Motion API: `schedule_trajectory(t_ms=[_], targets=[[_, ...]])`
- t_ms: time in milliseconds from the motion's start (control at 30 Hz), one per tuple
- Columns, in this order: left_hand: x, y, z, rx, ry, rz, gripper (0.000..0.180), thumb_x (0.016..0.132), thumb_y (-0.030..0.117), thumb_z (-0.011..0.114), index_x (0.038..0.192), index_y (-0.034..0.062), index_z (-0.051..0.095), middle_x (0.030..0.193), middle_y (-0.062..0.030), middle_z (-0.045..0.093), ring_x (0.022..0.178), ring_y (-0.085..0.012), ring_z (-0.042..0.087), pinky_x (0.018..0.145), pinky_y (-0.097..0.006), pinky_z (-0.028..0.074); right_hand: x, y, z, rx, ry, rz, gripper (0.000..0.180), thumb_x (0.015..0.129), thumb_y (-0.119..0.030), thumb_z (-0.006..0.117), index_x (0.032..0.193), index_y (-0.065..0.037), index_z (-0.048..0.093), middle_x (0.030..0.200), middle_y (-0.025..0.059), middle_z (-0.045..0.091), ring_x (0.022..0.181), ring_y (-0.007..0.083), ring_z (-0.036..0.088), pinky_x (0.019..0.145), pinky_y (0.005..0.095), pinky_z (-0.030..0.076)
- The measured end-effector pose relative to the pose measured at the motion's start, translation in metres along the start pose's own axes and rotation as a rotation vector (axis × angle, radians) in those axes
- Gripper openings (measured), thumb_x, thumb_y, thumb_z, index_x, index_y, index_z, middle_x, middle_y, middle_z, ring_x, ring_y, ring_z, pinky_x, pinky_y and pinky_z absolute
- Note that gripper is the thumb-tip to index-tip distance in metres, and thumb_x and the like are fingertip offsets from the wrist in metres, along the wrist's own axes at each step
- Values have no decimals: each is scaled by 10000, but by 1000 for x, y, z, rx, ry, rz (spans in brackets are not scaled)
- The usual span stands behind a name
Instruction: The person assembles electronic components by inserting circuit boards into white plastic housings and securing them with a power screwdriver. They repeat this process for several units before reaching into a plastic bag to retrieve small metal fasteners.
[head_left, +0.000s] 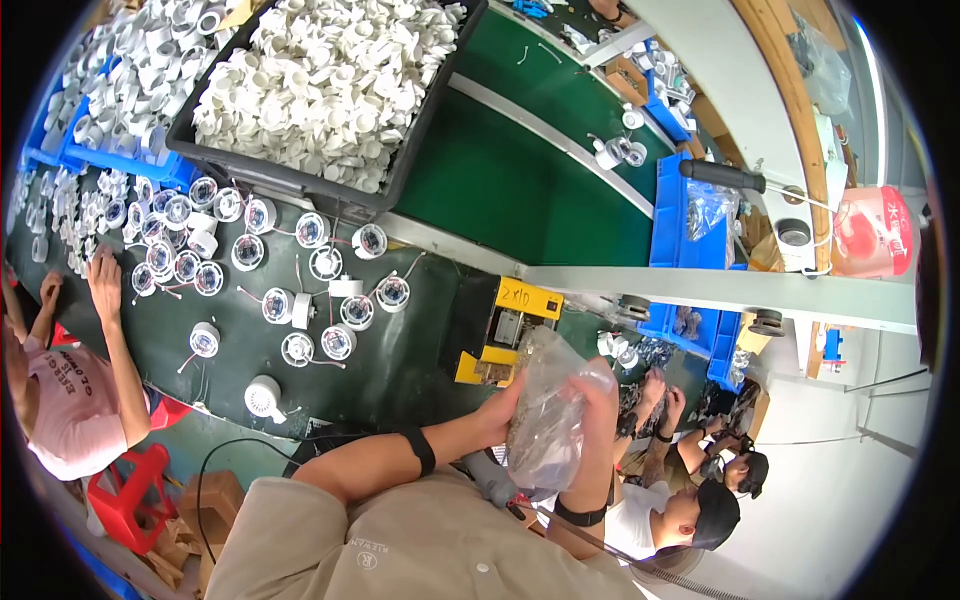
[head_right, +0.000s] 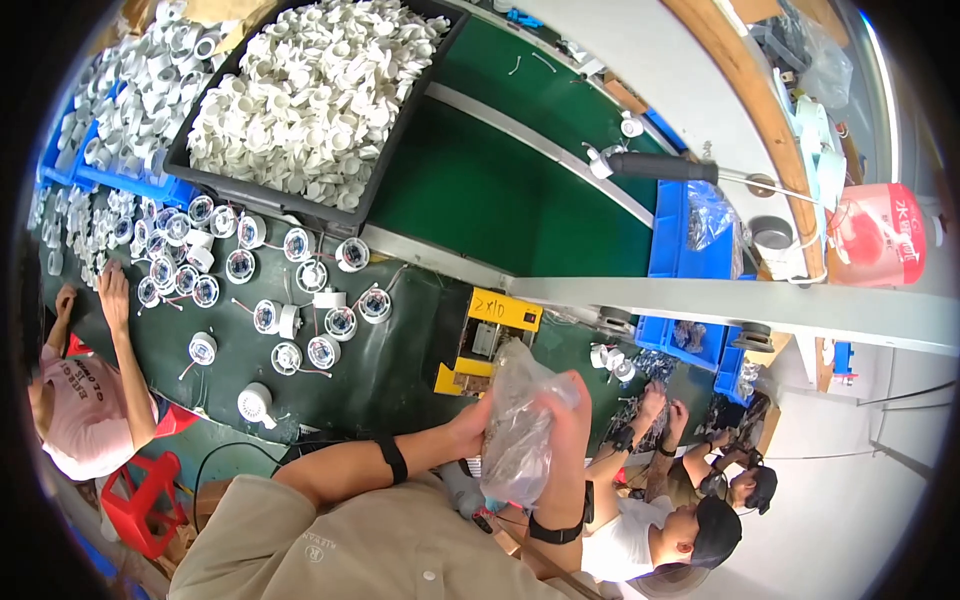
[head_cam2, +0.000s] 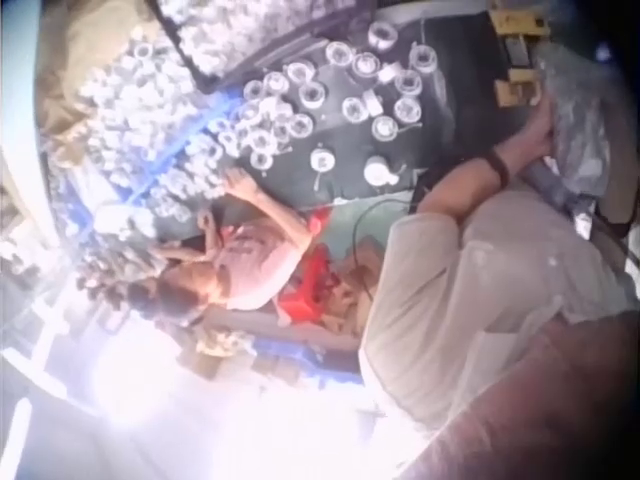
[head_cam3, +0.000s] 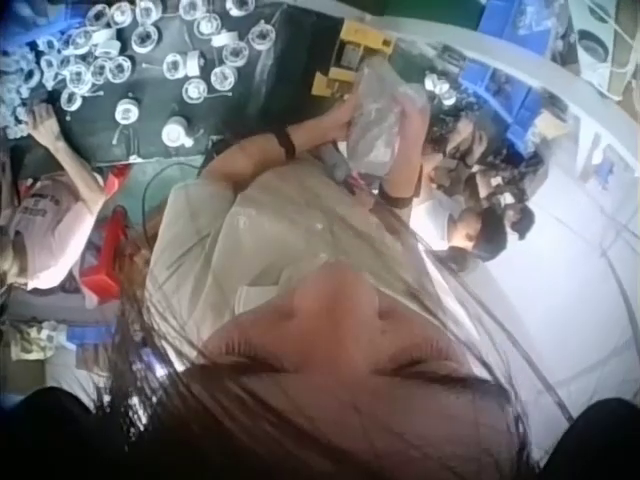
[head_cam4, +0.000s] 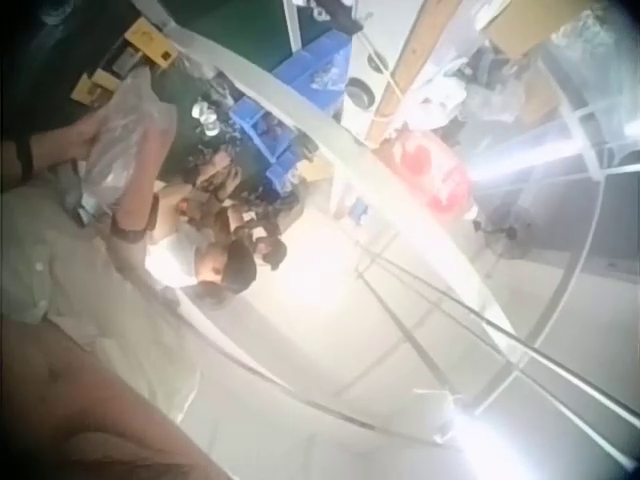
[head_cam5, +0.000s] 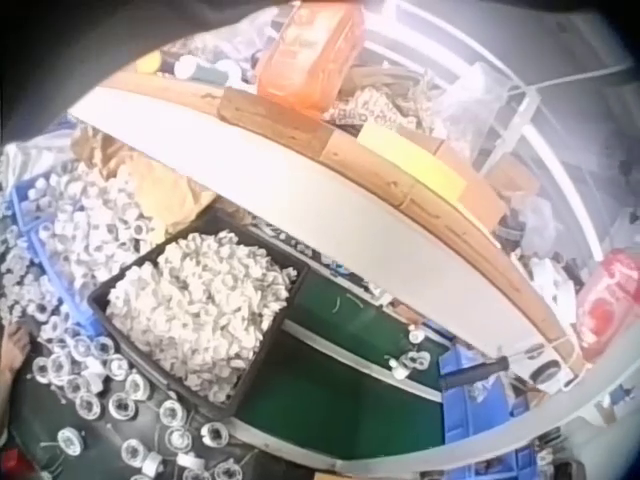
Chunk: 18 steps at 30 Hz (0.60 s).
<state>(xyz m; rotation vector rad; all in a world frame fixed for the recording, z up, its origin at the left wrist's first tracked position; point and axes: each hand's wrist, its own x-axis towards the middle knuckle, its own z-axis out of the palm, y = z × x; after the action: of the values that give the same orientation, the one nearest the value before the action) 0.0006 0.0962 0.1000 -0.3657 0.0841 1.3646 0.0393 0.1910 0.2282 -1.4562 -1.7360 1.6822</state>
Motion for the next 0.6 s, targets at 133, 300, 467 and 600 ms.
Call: schedule_trajectory(t_ms=[133,300,467,600], targets=[[-1,-2,1,-2,67,-9,618,950,560,382,1352,94,437,1321,-59,518,1176,-197,516,1014,-370,409,0,5,-2,27,-17,21,150,739,-28,614,816,-64,491,701,6,557,625,90,528,596,211,394],[-4,4,7,7,92,-17,612,949,560,385,1344,97,449,1315,-58,524,1175,-196,518,1011,-369,413,-2,4,-1,22,-12,-26,134,747,-29,604,814,-61,492,693,15,560,618,99,531,593,215,393],[-3,2,5,7,86,6,626,950,565,376,1360,96,430,1329,-59,514,1188,-199,513,1018,-369,407,0,1,2,58,-17,27,134,750,-38,608,815,-62,493,681,10,546,617,100,525,587,219,389],[-2,2,4,19,67,3,633,950,569,370,1367,94,420,1333,-62,510,1188,-204,513,1022,-375,403,0,-7,12,75,65,59,125,756,-39,602,802,-65,489,677,14,547,623,99,524,586,219,387]])
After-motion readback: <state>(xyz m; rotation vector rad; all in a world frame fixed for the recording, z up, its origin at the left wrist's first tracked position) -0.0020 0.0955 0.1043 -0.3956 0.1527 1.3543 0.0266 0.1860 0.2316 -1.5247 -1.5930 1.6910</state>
